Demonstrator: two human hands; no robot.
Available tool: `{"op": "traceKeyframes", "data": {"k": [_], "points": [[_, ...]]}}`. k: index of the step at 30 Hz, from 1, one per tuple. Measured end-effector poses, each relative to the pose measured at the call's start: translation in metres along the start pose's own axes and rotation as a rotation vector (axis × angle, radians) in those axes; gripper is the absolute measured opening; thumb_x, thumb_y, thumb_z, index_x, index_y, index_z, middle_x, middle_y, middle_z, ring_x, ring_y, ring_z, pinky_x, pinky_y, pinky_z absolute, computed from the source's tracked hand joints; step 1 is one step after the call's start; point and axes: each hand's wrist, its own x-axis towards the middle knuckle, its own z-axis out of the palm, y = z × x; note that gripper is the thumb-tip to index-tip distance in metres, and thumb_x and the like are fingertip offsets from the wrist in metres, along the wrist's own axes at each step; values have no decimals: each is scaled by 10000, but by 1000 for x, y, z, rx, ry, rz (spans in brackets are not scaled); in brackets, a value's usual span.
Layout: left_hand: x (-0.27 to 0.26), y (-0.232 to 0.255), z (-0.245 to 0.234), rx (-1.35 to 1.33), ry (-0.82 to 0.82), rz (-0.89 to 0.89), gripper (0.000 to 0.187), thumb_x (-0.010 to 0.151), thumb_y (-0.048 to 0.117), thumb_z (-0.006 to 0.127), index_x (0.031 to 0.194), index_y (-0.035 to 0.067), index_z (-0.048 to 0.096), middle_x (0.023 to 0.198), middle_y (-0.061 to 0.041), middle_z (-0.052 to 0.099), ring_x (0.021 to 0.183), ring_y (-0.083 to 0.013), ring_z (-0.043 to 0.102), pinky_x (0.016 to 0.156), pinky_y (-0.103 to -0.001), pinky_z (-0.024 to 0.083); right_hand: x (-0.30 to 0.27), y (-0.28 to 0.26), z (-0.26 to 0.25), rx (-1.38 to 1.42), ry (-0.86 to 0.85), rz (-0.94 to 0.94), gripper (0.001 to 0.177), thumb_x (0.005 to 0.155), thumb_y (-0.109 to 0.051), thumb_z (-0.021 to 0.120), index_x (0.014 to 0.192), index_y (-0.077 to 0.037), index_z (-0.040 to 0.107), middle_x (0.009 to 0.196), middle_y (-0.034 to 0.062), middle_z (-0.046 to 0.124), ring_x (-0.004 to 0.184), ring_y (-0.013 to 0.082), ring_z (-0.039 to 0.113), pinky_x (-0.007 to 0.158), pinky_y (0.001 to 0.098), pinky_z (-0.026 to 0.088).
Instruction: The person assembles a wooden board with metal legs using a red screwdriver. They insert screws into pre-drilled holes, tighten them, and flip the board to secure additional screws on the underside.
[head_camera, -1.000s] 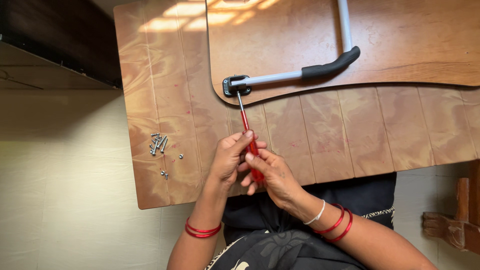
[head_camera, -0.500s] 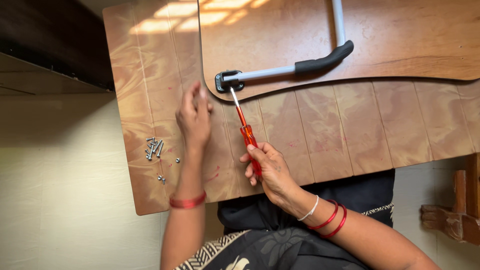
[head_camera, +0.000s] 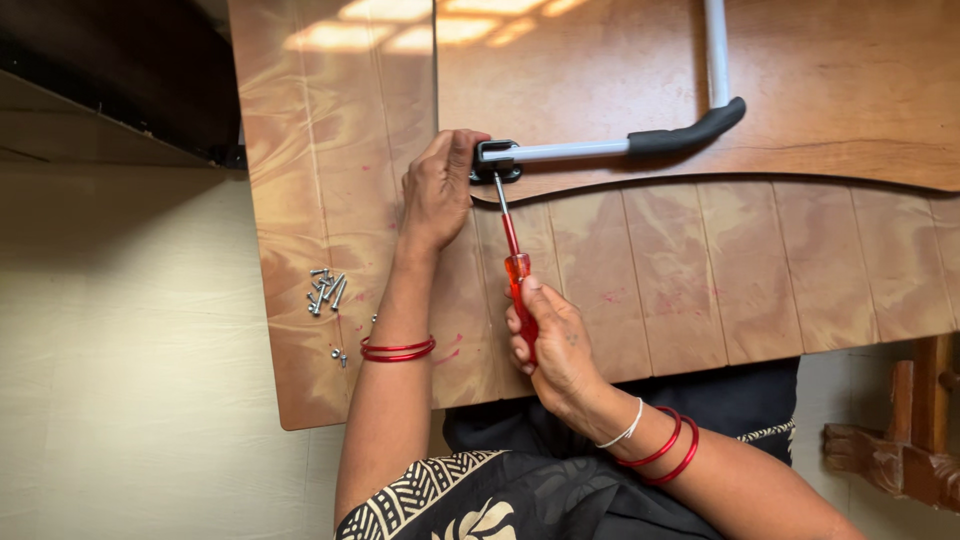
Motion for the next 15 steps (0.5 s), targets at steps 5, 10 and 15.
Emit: {"op": "traceKeyframes", "data": {"k": [5,10,15], "points": [[2,-1,2,-23,-21,-35,762,1025,685,270,1069,98,754,969,-63,783,929,-225,768,823,-335,565,8,-7,3,283,-223,124,510,1006,-542,484,1097,-51,584,639,15,531,369,98,412,352,261,331],[-3,0,1,-67,-7,-13,790,1046,684,234,1120,91,751,1016,-46,779,789,-178,716,752,-316,557,6,0,9,183,-80,14,331,924,-407,619,1057,-138,481,698,55,600,368,100,433,319,258,310],[-7,-1,5,-103,8,-59,797,1038,680,227,1159,100,760,1019,-26,781,536,-96,622,621,-270,542,7,-1,1,67,82,-108,368,874,-150,799,1036,-109,472,823,43,616,488,99,545,373,255,368]]}}
